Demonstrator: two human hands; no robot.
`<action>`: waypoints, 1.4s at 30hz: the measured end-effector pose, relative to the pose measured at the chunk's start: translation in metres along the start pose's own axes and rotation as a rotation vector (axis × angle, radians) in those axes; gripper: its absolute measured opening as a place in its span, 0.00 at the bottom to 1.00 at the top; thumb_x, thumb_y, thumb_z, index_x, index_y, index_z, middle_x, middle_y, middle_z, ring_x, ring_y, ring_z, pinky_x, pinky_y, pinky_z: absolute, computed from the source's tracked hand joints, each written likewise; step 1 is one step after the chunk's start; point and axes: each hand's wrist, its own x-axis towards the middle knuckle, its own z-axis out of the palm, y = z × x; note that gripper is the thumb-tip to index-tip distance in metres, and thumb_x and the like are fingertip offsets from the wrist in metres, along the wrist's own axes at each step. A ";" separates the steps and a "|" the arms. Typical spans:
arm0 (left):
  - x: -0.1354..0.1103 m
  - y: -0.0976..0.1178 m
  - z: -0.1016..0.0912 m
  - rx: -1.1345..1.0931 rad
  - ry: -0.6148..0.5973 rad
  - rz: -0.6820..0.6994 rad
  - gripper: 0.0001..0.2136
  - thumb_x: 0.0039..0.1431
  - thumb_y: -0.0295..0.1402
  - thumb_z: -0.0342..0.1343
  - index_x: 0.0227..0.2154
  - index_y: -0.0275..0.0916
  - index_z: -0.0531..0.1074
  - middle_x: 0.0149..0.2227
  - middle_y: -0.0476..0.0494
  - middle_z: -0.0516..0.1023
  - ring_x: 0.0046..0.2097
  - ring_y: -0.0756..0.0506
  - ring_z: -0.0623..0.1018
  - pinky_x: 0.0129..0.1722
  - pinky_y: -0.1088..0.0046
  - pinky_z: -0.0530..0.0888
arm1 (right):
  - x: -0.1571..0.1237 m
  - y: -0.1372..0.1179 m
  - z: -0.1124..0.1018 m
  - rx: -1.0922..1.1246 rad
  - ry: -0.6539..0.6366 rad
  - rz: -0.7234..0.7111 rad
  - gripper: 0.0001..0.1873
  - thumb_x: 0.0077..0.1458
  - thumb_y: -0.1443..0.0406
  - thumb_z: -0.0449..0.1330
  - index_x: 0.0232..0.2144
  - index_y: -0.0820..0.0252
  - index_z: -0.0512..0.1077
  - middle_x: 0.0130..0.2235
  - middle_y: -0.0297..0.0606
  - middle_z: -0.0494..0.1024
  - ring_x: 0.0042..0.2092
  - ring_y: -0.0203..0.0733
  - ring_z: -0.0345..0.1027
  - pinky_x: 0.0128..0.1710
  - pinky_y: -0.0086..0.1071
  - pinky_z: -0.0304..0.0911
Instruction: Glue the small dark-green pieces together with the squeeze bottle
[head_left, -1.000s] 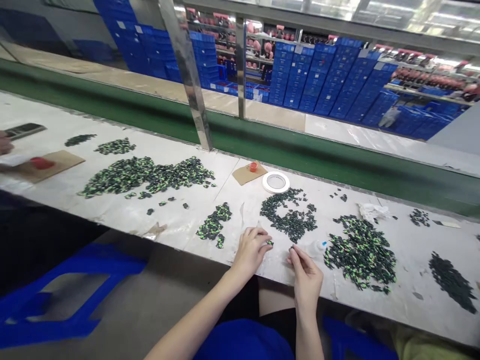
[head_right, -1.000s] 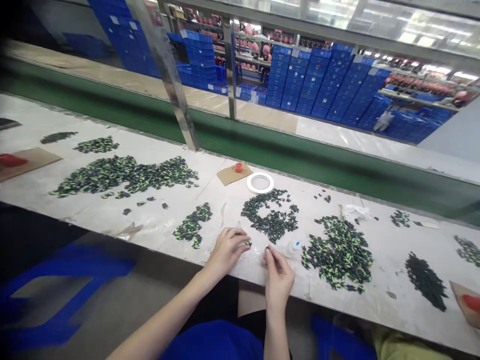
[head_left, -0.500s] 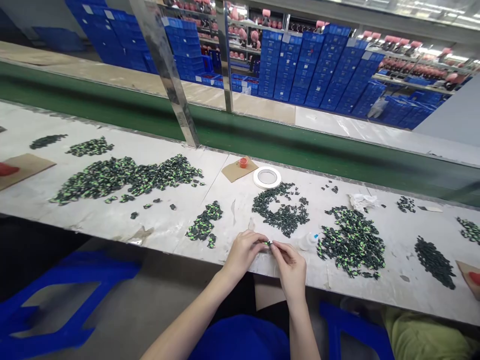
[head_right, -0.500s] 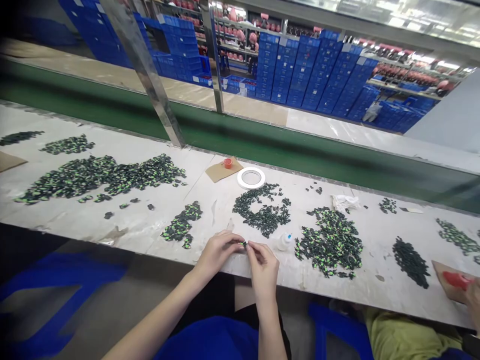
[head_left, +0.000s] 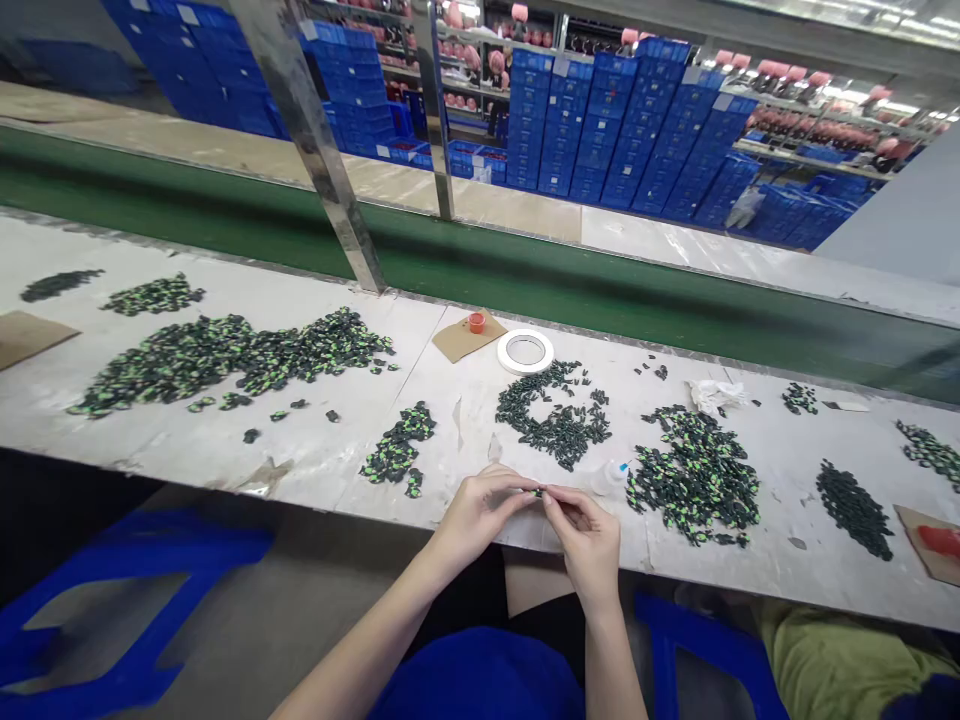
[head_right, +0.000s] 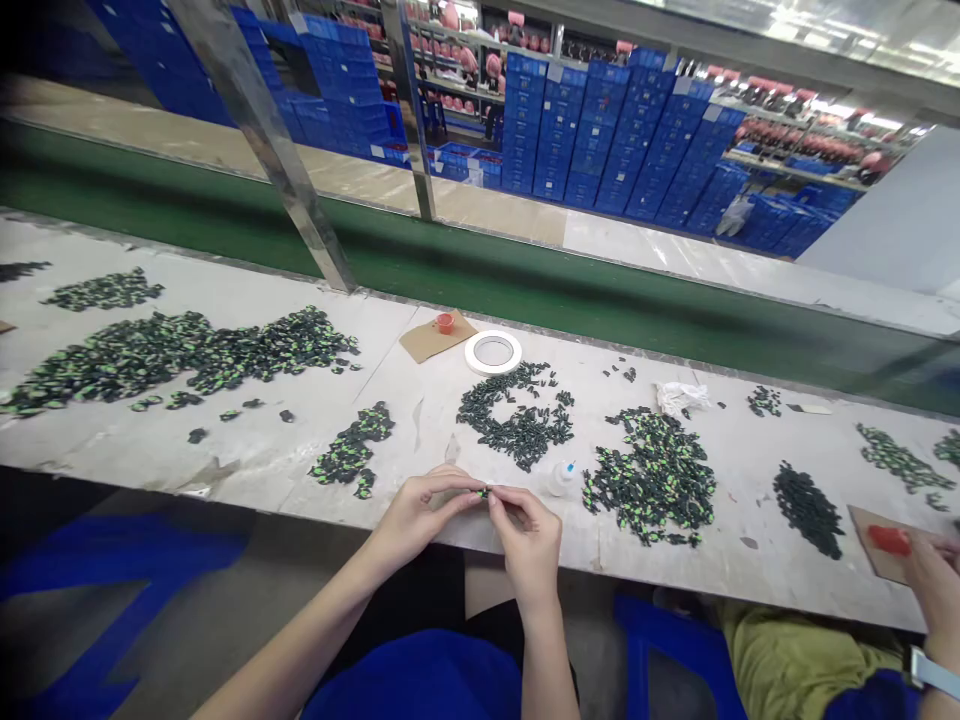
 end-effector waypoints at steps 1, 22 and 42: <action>-0.001 0.003 0.000 -0.010 0.000 -0.024 0.06 0.55 0.33 0.60 0.34 0.40 0.80 0.34 0.42 0.82 0.40 0.43 0.79 0.42 0.68 0.76 | -0.001 -0.001 0.000 -0.010 0.004 -0.027 0.06 0.49 0.62 0.65 0.29 0.58 0.80 0.32 0.40 0.83 0.35 0.44 0.78 0.38 0.36 0.76; -0.014 0.030 0.010 0.068 0.099 -0.104 0.04 0.50 0.30 0.58 0.27 0.40 0.77 0.31 0.45 0.80 0.37 0.45 0.79 0.39 0.69 0.75 | -0.007 -0.010 -0.002 -0.190 -0.011 -0.178 0.11 0.46 0.67 0.65 0.36 0.59 0.73 0.28 0.36 0.81 0.31 0.40 0.77 0.37 0.34 0.75; -0.015 0.036 -0.001 0.012 -0.027 -0.159 0.13 0.58 0.34 0.55 0.41 0.43 0.57 0.33 0.48 0.81 0.45 0.46 0.79 0.46 0.67 0.72 | -0.010 -0.030 -0.012 -0.086 -0.104 -0.058 0.14 0.49 0.64 0.65 0.41 0.59 0.75 0.35 0.40 0.82 0.34 0.41 0.77 0.39 0.34 0.76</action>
